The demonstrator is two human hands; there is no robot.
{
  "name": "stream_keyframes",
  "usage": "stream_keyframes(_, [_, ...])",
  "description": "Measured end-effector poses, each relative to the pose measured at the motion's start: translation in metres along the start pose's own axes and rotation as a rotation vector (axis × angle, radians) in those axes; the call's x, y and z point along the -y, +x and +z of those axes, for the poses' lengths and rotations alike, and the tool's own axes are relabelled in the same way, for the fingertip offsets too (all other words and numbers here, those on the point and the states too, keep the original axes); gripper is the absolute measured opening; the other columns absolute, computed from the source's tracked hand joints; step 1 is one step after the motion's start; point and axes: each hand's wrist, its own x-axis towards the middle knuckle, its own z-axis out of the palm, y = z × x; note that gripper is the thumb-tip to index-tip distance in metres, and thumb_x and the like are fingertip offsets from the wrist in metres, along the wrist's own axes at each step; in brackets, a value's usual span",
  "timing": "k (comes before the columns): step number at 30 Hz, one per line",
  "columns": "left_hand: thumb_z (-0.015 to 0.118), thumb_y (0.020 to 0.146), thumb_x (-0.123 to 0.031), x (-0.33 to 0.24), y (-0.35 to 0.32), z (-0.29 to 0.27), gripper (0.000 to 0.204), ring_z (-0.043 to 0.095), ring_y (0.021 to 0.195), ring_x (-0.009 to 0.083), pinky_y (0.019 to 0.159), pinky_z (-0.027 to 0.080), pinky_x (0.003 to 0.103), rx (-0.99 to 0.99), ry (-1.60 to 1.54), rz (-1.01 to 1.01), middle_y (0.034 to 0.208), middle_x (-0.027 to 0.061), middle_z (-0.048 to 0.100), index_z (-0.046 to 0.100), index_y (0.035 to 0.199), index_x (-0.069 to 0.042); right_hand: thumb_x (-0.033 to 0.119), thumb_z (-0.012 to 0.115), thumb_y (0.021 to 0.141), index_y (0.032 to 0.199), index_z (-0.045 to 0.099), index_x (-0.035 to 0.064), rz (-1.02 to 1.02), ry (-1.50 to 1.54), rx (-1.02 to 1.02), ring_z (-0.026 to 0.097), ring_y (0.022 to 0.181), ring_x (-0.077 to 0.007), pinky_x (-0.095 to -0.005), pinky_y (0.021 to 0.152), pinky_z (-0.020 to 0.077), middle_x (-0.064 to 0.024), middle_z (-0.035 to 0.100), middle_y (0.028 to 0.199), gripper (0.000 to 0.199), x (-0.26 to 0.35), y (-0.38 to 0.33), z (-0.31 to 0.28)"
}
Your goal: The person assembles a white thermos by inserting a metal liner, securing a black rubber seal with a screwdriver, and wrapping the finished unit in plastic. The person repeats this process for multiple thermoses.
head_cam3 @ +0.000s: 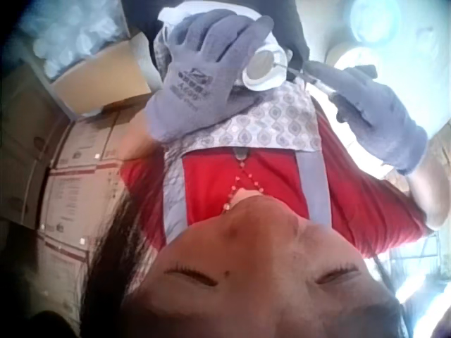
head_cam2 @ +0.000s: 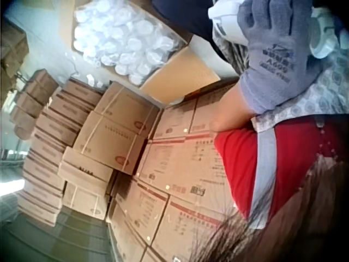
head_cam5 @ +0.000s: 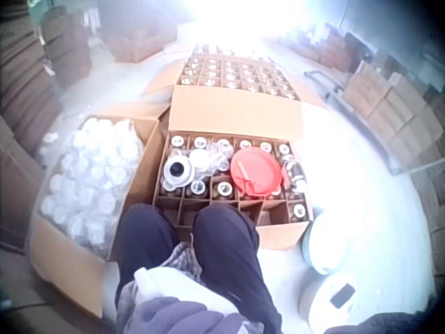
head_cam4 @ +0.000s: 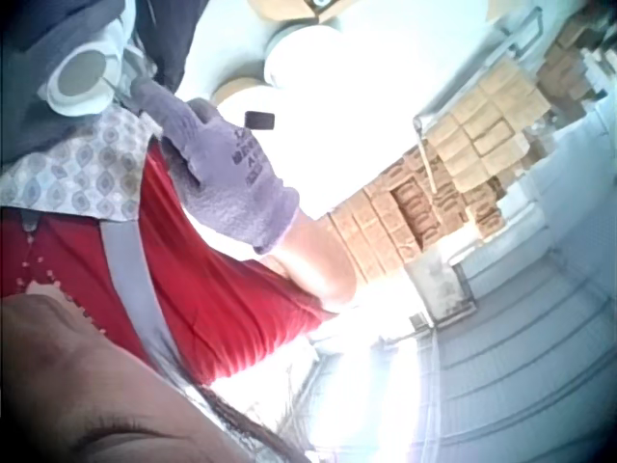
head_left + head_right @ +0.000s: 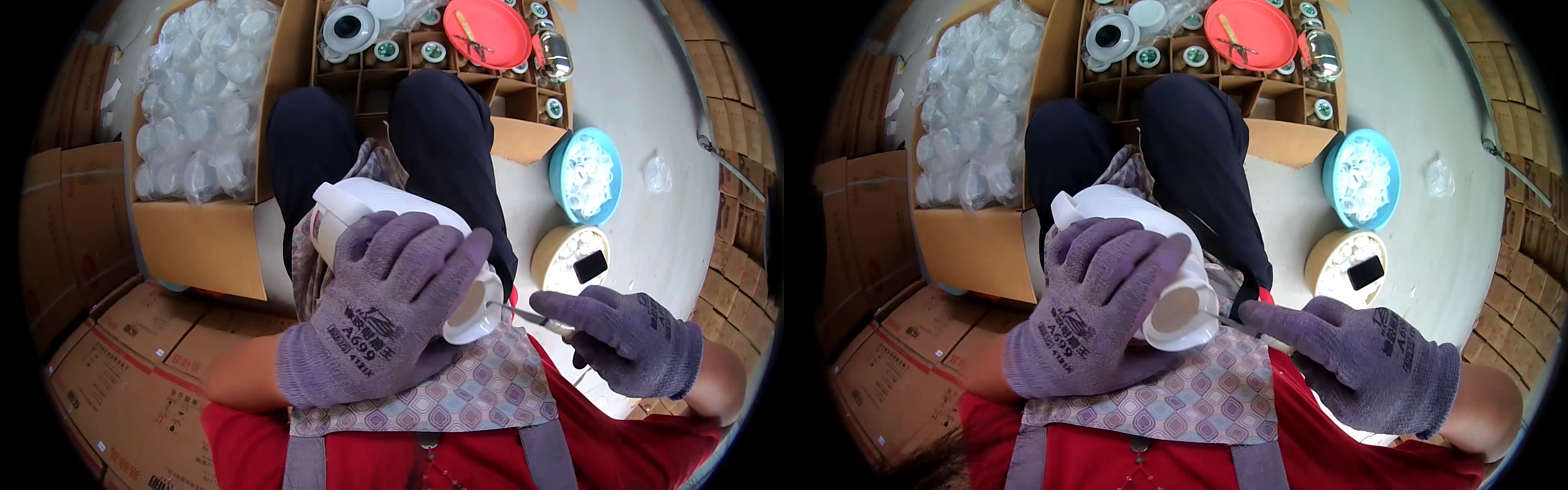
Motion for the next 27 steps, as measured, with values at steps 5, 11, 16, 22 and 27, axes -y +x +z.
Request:
stream_keyframes(5, [0.082, 0.058, -0.039, 0.001, 0.004, 0.002, 0.069, 0.052, 0.112, 0.0336, 0.096, 0.035, 0.053, 0.032, 0.148, 0.093, 0.115, 0.0110, 0.054, 0.060, 0.115, -0.008, 0.002, 0.064, 0.081, 0.138, 0.051, 0.0119, -0.031, -0.124, -0.107, 0.063, 0.062, -0.0253, -0.0361, 0.055, 0.0495, -0.0100, 0.063, 0.083, 0.060, -0.009, 0.005, 0.007])
stream_keyframes(11, [0.082, 0.056, -0.035, 0.004, 0.016, 0.026, 0.067, 0.054, 0.116, 0.0378, 0.098, 0.040, 0.052, 0.019, 0.162, 0.097, 0.122, 0.0174, 0.058, 0.060, 0.111, -0.003, -0.007, 0.065, 0.075, 0.133, 0.054, 0.0087, -0.023, -0.394, -0.181, 0.064, 0.061, -0.0234, -0.0335, 0.049, 0.0499, -0.0108, 0.062, 0.084, 0.061, 0.002, 0.011, 0.013])
stream_keyframes(16, [0.083, 0.059, -0.038, 0.001, 0.030, 0.032, 0.070, 0.056, 0.114, 0.0343, 0.099, 0.040, 0.051, 0.022, 0.148, 0.073, 0.120, 0.0158, 0.058, 0.059, 0.114, -0.003, -0.003, 0.065, 0.078, 0.136, 0.049, 0.0075, 0.162, -0.418, -0.113, 0.060, 0.057, -0.0231, -0.0345, 0.053, 0.0495, -0.0107, 0.058, 0.081, 0.061, 0.004, 0.010, 0.012])
stream_keyframes(22, [0.082, 0.062, -0.041, -0.003, 0.037, 0.040, 0.069, 0.056, 0.110, 0.0325, 0.099, 0.040, 0.050, 0.025, 0.150, 0.075, 0.114, 0.0140, 0.059, 0.059, 0.116, -0.004, 0.006, 0.066, 0.082, 0.135, 0.050, 0.0068, 0.201, -0.479, -0.062, 0.059, 0.055, -0.0242, -0.0357, 0.050, 0.0461, -0.0107, 0.059, 0.074, 0.056, 0.006, 0.010, 0.011])
stream_keyframes(27, [0.082, 0.062, -0.040, -0.006, 0.037, 0.045, 0.069, 0.057, 0.109, 0.0315, 0.098, 0.040, 0.049, -0.004, 0.175, 0.068, 0.113, 0.0135, 0.060, 0.059, 0.116, -0.003, 0.007, 0.065, 0.083, 0.132, 0.054, 0.0066, 0.142, -0.486, -0.136, 0.058, 0.052, -0.0239, -0.0360, 0.049, 0.0453, -0.0090, 0.058, 0.070, 0.051, 0.003, 0.014, 0.019])
